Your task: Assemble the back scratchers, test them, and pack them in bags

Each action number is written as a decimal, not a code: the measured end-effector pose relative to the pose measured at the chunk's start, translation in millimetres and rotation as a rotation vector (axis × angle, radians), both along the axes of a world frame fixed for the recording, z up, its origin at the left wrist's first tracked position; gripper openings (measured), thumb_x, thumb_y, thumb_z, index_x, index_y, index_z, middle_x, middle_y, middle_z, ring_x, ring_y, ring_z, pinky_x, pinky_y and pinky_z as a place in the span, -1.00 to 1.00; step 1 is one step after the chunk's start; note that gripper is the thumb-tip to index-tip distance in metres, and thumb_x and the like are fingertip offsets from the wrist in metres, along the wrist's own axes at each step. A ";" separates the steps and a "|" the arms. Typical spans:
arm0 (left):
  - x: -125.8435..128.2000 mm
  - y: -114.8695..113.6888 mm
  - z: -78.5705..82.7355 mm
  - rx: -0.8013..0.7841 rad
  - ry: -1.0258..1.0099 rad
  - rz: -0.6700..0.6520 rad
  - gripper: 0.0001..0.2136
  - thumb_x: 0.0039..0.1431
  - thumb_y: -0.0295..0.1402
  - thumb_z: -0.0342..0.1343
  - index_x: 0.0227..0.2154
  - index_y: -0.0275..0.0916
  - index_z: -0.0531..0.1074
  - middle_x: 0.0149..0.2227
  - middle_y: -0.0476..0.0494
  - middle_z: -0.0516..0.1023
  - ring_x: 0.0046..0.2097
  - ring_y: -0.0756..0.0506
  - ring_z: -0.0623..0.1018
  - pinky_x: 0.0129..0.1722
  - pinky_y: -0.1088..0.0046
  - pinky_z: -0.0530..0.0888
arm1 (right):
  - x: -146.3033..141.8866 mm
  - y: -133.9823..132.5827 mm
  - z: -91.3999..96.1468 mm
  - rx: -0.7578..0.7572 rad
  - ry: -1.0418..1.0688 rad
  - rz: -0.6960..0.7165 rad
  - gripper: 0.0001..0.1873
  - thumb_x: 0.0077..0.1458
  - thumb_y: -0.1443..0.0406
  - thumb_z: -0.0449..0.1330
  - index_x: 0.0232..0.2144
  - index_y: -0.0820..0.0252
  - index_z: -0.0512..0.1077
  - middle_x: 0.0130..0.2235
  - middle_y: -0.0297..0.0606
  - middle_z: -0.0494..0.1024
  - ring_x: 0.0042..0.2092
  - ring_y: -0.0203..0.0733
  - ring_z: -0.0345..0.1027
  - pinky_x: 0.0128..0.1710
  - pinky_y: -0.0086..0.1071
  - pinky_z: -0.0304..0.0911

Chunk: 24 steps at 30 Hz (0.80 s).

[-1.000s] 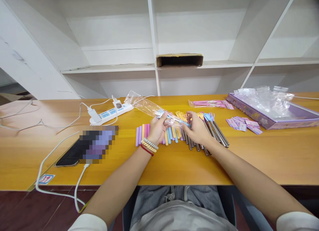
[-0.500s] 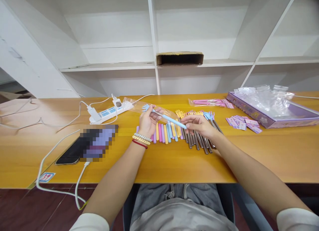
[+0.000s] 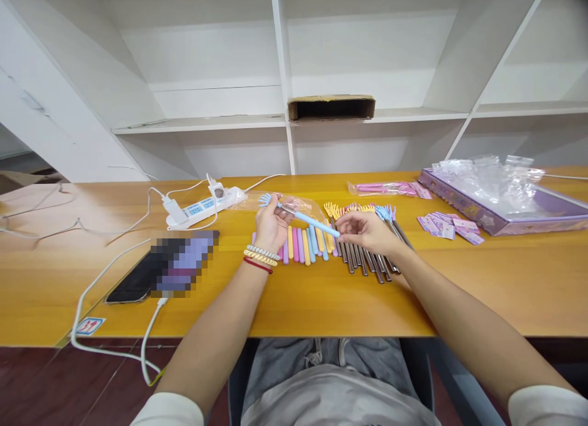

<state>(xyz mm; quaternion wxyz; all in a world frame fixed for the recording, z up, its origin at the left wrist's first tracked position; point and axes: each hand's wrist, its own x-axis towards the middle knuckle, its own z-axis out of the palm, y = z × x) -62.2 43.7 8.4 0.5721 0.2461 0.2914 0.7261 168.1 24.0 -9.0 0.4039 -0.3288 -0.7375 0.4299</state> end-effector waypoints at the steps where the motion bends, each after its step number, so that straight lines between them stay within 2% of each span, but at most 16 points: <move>1: 0.5 -0.8 0.6 -0.001 -0.001 -0.004 -0.88 0.11 -0.32 0.11 -0.37 -0.28 0.37 -0.46 -0.11 0.55 -0.39 -0.03 0.58 -0.28 0.44 0.50 | -0.2 0.0 -1.1 -0.019 -0.008 0.027 -0.64 -0.18 0.24 0.34 -0.28 0.23 0.39 -0.44 -0.35 0.44 -0.41 -0.39 0.34 -0.36 -0.39 0.30; 4: 2.3 -4.2 2.4 0.002 0.021 -0.004 -0.87 0.11 -0.31 0.12 -0.38 -0.28 0.38 -0.46 -0.11 0.55 -0.38 -0.04 0.58 -0.29 0.45 0.50 | -1.7 0.3 -5.1 -0.099 0.019 0.126 -0.64 -0.13 0.21 0.31 -0.26 0.21 0.37 -0.44 -0.34 0.48 -0.41 -0.34 0.40 -0.31 -0.32 0.35; 6: 3.8 -6.8 3.3 0.022 0.062 -0.023 -0.84 0.08 -0.28 0.15 -0.36 -0.28 0.38 -0.44 -0.13 0.56 -0.37 -0.05 0.59 -0.31 0.43 0.50 | -2.3 1.0 -6.5 -0.114 0.050 0.124 -0.66 -0.15 0.21 0.32 -0.29 0.22 0.38 -0.43 -0.33 0.49 -0.41 -0.33 0.41 -0.31 -0.32 0.37; 9: 7.7 -11.7 4.0 0.053 0.142 -0.114 -0.78 0.03 -0.26 0.19 -0.32 -0.28 0.39 -0.41 -0.16 0.57 -0.38 -0.08 0.58 -0.35 0.40 0.51 | -2.7 1.6 -6.8 -0.105 0.086 0.084 -0.63 -0.24 0.24 0.37 -0.34 0.23 0.39 -0.45 -0.34 0.49 -0.41 -0.34 0.41 -0.33 -0.36 0.37; 14: 21.4 -22.9 3.1 0.067 0.257 -0.291 -0.76 -0.02 -0.28 0.23 -0.35 -0.33 0.40 -0.46 -0.13 0.53 -0.43 -0.04 0.55 -0.38 0.41 0.52 | -4.6 0.2 -7.1 -0.204 0.127 0.184 -0.61 -0.19 0.23 0.35 -0.28 0.24 0.35 -0.42 -0.28 0.52 -0.43 -0.26 0.44 -0.37 -0.29 0.40; 17: 28.5 -27.1 1.9 0.074 0.280 -0.347 -0.77 -0.02 -0.29 0.23 -0.37 -0.34 0.40 -0.45 -0.15 0.53 -0.40 -0.05 0.55 -0.40 0.42 0.52 | -4.6 -0.6 -6.6 -0.232 0.089 0.210 -0.61 -0.14 0.23 0.32 -0.25 0.25 0.35 -0.40 -0.25 0.52 -0.41 -0.24 0.45 -0.39 -0.31 0.40; 20: 27.5 -25.4 1.6 0.070 0.249 -0.320 -0.78 0.00 -0.27 0.22 -0.36 -0.32 0.39 -0.42 -0.17 0.55 -0.38 -0.08 0.57 -0.40 0.43 0.51 | -2.8 -1.8 -3.7 -0.245 0.039 0.304 -0.60 -0.15 0.28 0.32 -0.22 0.25 0.34 -0.38 -0.27 0.52 -0.36 -0.28 0.45 -0.35 -0.35 0.39; 24: 16.2 -17.7 2.6 0.025 0.210 -0.212 -0.80 0.02 -0.28 0.20 -0.37 -0.31 0.38 -0.46 -0.17 0.56 -0.40 -0.09 0.58 -0.40 0.42 0.51 | 0.0 -4.5 1.8 -0.276 0.061 0.392 -0.51 -0.23 0.35 0.36 -0.18 0.22 0.34 -0.34 -0.32 0.50 -0.34 -0.35 0.42 -0.36 -0.43 0.36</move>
